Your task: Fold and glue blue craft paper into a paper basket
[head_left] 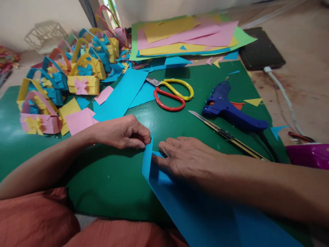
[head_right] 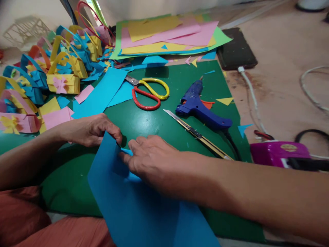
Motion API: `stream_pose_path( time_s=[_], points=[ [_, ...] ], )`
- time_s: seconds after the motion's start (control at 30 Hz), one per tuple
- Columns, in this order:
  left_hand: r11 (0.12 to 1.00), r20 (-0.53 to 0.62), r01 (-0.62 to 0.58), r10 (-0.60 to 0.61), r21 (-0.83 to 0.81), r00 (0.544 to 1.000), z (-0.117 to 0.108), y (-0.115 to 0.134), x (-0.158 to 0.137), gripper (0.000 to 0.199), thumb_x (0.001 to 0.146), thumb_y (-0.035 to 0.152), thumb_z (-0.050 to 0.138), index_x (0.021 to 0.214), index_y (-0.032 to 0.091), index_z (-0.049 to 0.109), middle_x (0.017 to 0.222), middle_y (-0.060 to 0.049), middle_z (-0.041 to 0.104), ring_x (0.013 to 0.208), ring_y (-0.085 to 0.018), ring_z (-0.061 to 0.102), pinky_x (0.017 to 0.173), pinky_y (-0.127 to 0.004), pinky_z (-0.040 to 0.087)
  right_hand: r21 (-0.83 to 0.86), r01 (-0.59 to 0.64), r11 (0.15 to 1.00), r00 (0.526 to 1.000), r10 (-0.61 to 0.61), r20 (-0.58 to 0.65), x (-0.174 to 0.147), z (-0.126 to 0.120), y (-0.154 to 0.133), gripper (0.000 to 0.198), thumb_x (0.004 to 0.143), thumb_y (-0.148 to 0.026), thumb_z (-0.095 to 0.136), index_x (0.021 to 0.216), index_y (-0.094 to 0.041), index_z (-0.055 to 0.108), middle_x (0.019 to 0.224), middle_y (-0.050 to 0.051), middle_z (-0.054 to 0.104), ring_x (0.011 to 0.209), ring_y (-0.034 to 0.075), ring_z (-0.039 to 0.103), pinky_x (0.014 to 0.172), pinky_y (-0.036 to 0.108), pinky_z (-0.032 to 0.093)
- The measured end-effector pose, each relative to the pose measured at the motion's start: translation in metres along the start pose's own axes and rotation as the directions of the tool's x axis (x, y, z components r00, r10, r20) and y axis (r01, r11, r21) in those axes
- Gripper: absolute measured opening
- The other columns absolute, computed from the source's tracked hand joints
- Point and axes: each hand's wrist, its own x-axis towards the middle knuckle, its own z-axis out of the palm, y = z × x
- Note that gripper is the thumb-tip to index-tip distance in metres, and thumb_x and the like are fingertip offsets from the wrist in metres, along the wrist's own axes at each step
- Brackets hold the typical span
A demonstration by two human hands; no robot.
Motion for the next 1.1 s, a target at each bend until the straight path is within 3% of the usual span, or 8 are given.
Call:
stream_pose_path(
  time_s=[0.13,0.2,0.3,0.4,0.63,0.77,0.87,1.1],
  points=[
    [1.000,-0.001,0.009,-0.009,0.010,1.000,0.000,-0.001,0.000,0.011,0.081,0.017,0.053,0.083,0.012,0.063,0.071,-0.002,0.066,0.061,-0.009,0.058,0.055,-0.015,0.040,-0.026,-0.169,0.985,0.981,0.171,0.094,0.006,-0.012,-0.005,0.021,0.068,-0.014,0.057,0.088,-0.019,0.052,0.074,0.004,0.055,0.063,0.016,0.048,0.048,0.029,0.016],
    [1.000,-0.014,0.003,-0.003,0.025,1.000,0.001,-0.001,0.000,0.011,0.081,0.017,0.053,0.082,0.012,0.063,0.072,-0.002,0.066,0.062,-0.009,0.058,0.056,-0.015,0.040,-0.114,-0.322,0.940,0.914,0.340,0.223,0.013,-0.023,-0.007,0.017,0.067,-0.011,0.058,0.082,-0.017,0.054,0.072,0.006,0.057,0.064,0.017,0.052,0.046,0.029,0.014],
    [0.999,-0.022,0.000,0.001,0.038,1.000,0.001,-0.001,0.000,0.011,0.081,0.018,0.054,0.082,0.012,0.063,0.073,-0.002,0.066,0.062,-0.009,0.057,0.055,-0.015,0.039,-0.120,-0.378,0.918,0.834,0.394,0.387,0.021,-0.037,-0.009,0.014,0.068,-0.010,0.059,0.081,-0.016,0.057,0.072,0.006,0.061,0.063,0.017,0.056,0.042,0.028,0.015],
    [0.999,-0.026,0.002,-0.001,0.032,1.000,0.002,-0.002,0.000,0.011,0.081,0.019,0.054,0.082,0.012,0.063,0.069,-0.001,0.064,0.058,-0.007,0.054,0.052,-0.014,0.037,-0.103,-0.416,0.903,0.789,0.415,0.453,0.023,-0.042,-0.009,0.015,0.067,-0.008,0.058,0.079,-0.017,0.058,0.072,0.005,0.063,0.062,0.017,0.058,0.041,0.027,0.016],
    [1.000,-0.063,-0.008,0.006,-0.027,0.998,0.004,-0.003,0.000,0.012,0.079,0.019,0.056,0.083,0.012,0.064,0.064,0.000,0.061,0.052,-0.006,0.049,0.048,-0.013,0.034,0.013,-0.494,0.869,0.799,0.448,0.402,0.015,-0.042,-0.015,0.015,0.065,-0.012,0.061,0.078,-0.018,0.056,0.077,0.003,0.063,0.061,0.016,0.057,0.043,0.028,0.013],
    [0.999,-0.063,-0.008,0.005,-0.047,0.998,0.005,-0.003,0.000,0.013,0.080,0.020,0.055,0.083,0.011,0.064,0.063,0.000,0.061,0.052,-0.006,0.048,0.047,-0.013,0.034,0.042,-0.526,0.850,0.787,0.467,0.403,0.014,-0.044,-0.018,0.019,0.067,-0.011,0.060,0.083,-0.018,0.056,0.060,0.000,0.060,0.053,0.014,0.053,0.042,0.028,0.011],
    [0.998,-0.079,0.003,-0.009,-0.070,0.997,0.005,-0.002,0.000,0.013,0.079,0.020,0.056,0.084,0.011,0.064,0.062,0.000,0.060,0.051,-0.006,0.046,0.046,-0.014,0.032,0.089,-0.549,0.831,0.790,0.482,0.379,0.014,-0.044,-0.016,0.023,0.067,-0.014,0.062,0.089,-0.019,0.055,0.060,-0.001,0.060,0.054,0.015,0.054,0.043,0.026,0.013],
    [0.987,-0.125,0.045,-0.064,-0.152,0.990,0.010,0.004,0.002,0.029,0.080,0.038,0.054,0.078,0.010,0.064,0.058,0.002,0.051,0.053,-0.007,0.040,0.046,-0.016,0.030,0.106,-0.578,0.809,0.796,0.530,0.294,0.020,-0.049,-0.013,0.016,0.075,-0.020,0.060,0.089,-0.018,0.054,0.064,0.000,0.061,0.058,0.015,0.055,0.045,0.025,0.016]
  ],
)
